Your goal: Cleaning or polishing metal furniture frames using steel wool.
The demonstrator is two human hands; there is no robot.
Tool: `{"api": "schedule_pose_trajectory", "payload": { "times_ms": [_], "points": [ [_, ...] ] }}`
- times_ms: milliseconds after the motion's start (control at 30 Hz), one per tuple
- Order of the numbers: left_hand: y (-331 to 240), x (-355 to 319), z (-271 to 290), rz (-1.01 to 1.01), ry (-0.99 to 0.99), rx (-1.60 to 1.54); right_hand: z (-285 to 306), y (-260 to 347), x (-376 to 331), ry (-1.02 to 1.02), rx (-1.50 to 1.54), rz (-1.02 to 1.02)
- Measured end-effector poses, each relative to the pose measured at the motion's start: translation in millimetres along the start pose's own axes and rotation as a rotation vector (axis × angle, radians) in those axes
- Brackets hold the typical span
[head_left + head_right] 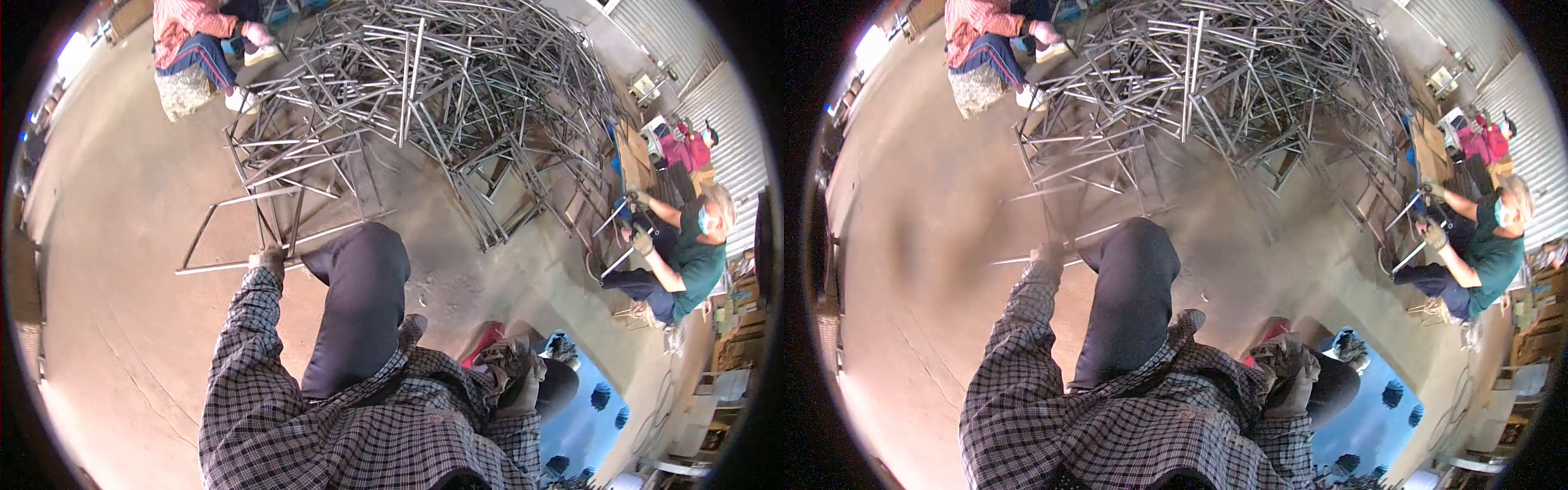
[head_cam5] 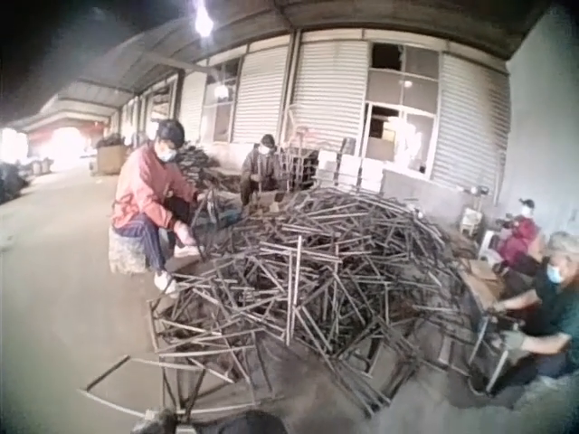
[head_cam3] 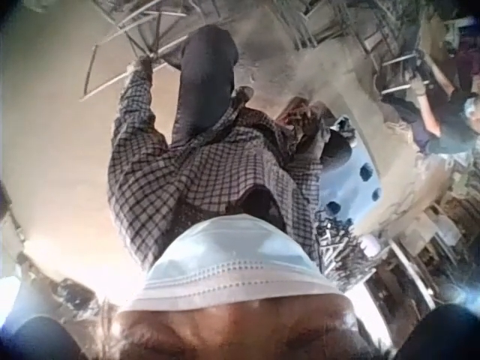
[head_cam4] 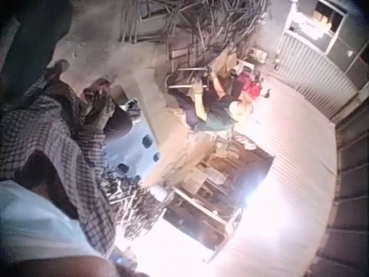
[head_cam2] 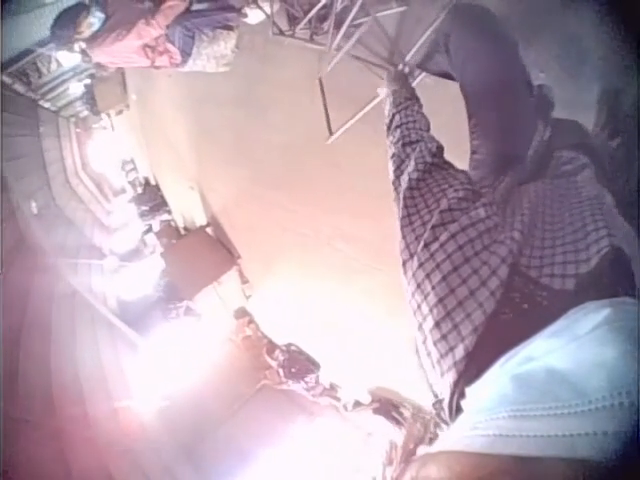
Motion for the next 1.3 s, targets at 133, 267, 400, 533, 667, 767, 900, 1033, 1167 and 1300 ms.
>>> {"api": "schedule_pose_trajectory", "payload": {
  "times_ms": [133,267,400,533,667,767,900,1033,1167,1300],
  "points": [
    [104,-31,-17,0.218,0.036,-0.022,-46,8,-16,0.116,-0.051,0.078],
    [76,-122,35,-0.909,-0.273,-0.458,-8,0,-17,-0.01,0.28,0.013],
    [142,-91,84,0.203,-0.296,-0.097,-21,4,-10,0.145,0.267,0.052],
    [137,-126,148,0.294,-0.56,-0.322,-26,33,-12,0.134,0.31,0.091],
    [60,-183,213,-0.165,-0.868,-0.948,-50,71,-12,0.156,0.338,0.168],
    [-21,-195,252,-0.334,-0.754,-0.928,-41,92,14,0.051,-0.205,0.603],
    [-152,-255,299,-0.865,-0.815,-0.6,-51,137,29,0.101,0.183,0.476],
    [-227,-260,308,-1.228,-0.838,-0.695,-23,133,67,0.107,0.083,0.362],
    [-288,-232,278,-1.175,-0.46,-1.017,37,106,111,0.219,0.267,0.418],
    [-332,-222,226,-1.316,-0.446,-1.181,53,94,125,0.037,0.367,0.401]
  ]
}}
Point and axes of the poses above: each hand's wrist, its own x-axis towards the middle knuckle, its own z-axis out of the back of the hand, y = z × x, the point moved 6 cm from there along x, towards the middle knuckle, and after that the axes turned 9 degrees about -x, right-handed, at the moved point
